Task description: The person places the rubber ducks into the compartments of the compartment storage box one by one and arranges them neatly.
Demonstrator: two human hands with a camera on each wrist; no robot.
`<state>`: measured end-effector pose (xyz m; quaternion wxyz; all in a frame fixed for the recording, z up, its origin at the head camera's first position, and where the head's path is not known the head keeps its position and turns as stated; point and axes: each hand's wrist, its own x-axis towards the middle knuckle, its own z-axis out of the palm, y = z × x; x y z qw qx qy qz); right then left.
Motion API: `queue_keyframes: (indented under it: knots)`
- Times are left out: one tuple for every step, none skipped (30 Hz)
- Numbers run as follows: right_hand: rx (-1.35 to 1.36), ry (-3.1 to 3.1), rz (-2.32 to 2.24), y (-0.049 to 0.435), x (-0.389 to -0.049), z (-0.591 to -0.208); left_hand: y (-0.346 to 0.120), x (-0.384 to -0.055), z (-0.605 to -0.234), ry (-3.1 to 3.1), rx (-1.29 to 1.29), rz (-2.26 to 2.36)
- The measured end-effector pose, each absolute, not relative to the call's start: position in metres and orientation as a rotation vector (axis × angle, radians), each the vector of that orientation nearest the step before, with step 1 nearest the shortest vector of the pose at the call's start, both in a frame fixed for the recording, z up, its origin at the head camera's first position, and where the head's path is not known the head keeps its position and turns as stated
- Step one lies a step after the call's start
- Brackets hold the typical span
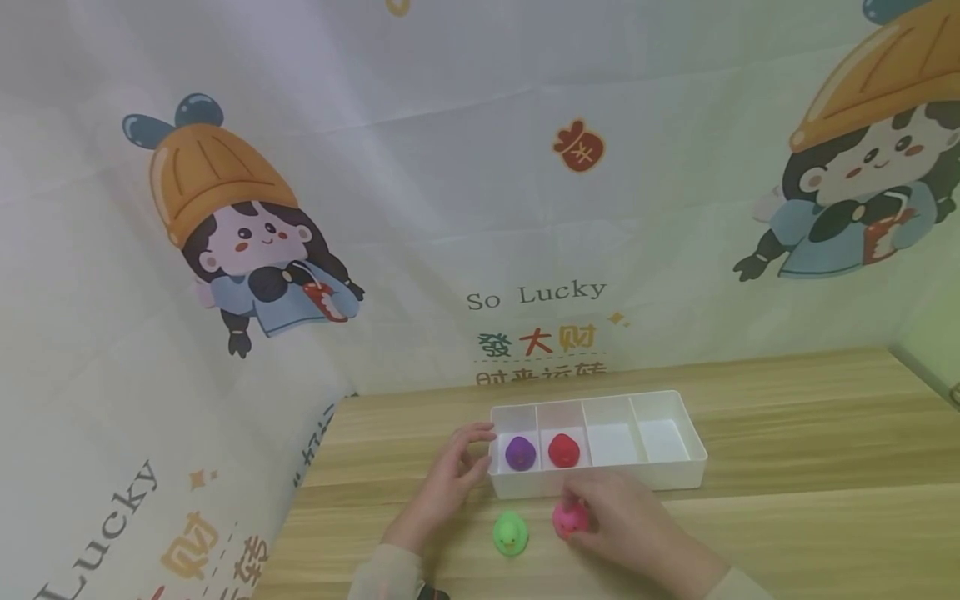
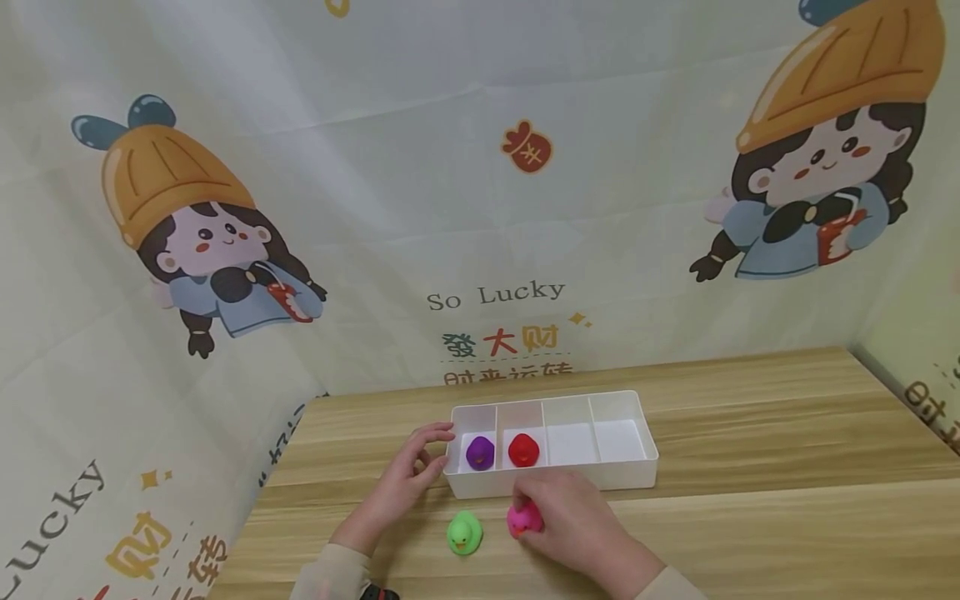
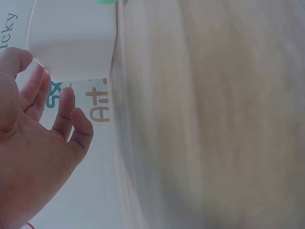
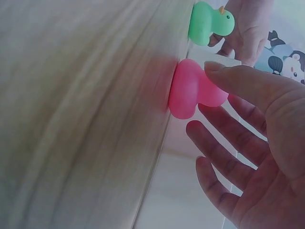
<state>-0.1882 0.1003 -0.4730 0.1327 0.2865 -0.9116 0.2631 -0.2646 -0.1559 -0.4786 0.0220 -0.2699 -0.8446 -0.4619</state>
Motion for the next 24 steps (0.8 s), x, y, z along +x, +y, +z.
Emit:
queue_keyframes:
  knots:
    - [0.83,-2.645,0.758,0.1,-0.188,-0.473,-0.155,-0.262,-0.475,-2.62,-0.827,-1.442]
    - [0.831,-2.644,0.756,0.1,-0.188,-0.473,-0.154,-0.26,-0.471,-2.619,-0.824,-1.452]
    - [0.831,-2.642,0.755,0.1,-0.188,-0.473,-0.154,-0.258,-0.469,-2.617,-0.821,-1.463]
    - [0.832,-2.639,0.753,0.1,-0.188,-0.473,-0.153,-0.258,-0.468,-2.615,-0.821,-1.471]
    - [0.833,-2.636,0.752,0.1,-0.188,-0.473,-0.153,-0.258,-0.468,-2.619,-0.815,-1.473]
    - [0.835,-2.632,0.75,0.1,-0.188,-0.473,-0.153,-0.258,-0.467,-2.621,-0.81,-1.475]
    - [0.836,-2.629,0.75,0.1,-0.188,-0.473,-0.153,-0.258,-0.467,-2.626,-0.806,-1.473]
    - [0.837,-2.625,0.75,0.1,-0.187,-0.473,-0.154,-0.26,-0.471,-2.624,-0.811,-1.464]
    - [0.837,-2.624,0.747,0.101,-0.188,-0.473,-0.155,-0.263,-0.475,-2.625,-0.81,-1.46]
    - [0.839,-2.623,0.748,0.101,-0.188,-0.473,-0.155,-0.264,-0.478,-2.625,-0.814,-1.45]
    - [0.839,-2.62,0.748,0.101,-0.188,-0.473,-0.156,-0.265,-0.478,-2.628,-0.813,-1.442]
    - [0.84,-2.618,0.749,0.101,-0.188,-0.473,-0.156,-0.265,-0.479,-2.625,-0.817,-1.443]
    - [0.842,-2.617,0.751,0.101,-0.188,-0.473,-0.156,-0.265,-0.479,-2.621,-0.823,-1.444]
    - [0.844,-2.616,0.755,0.101,-0.188,-0.473,-0.156,-0.266,-0.48,-2.616,-0.83,-1.444]
    - [0.845,-2.617,0.762,0.101,-0.188,-0.473,-0.156,-0.266,-0.48,-2.612,-0.835,-1.443]
    - [0.846,-2.619,0.769,0.101,-0.188,-0.474,-0.156,-0.266,-0.48,-2.61,-0.84,-1.437]
    - [0.846,-2.622,0.776,0.102,-0.188,-0.474,-0.156,-0.266,-0.48,-2.606,-0.846,-1.435]
    - [0.846,-2.623,0.787,0.102,-0.188,-0.474,-0.156,-0.267,-0.48,-2.603,-0.85,-1.431]
    - [0.848,-2.623,0.798,0.102,-0.188,-0.474,-0.156,-0.267,-0.48,-2.601,-0.853,-1.427]
    - [0.846,-2.625,0.806,0.103,-0.188,-0.474,-0.157,-0.267,-0.48,-2.601,-0.854,-1.419]
    - [0.847,-2.626,0.816,0.103,-0.187,-0.474,-0.157,-0.267,-0.48,-2.601,-0.855,-1.418]
    - [0.845,-2.628,0.824,0.103,-0.187,-0.474,-0.157,-0.268,-0.481,-2.6,-0.856,-1.414]
    - [0.843,-2.629,0.834,0.104,-0.186,-0.473,-0.157,-0.268,-0.481,-2.598,-0.857,-1.414]
    - [0.842,-2.63,0.843,0.104,-0.186,-0.473,-0.157,-0.268,-0.482,-2.599,-0.855,-1.413]
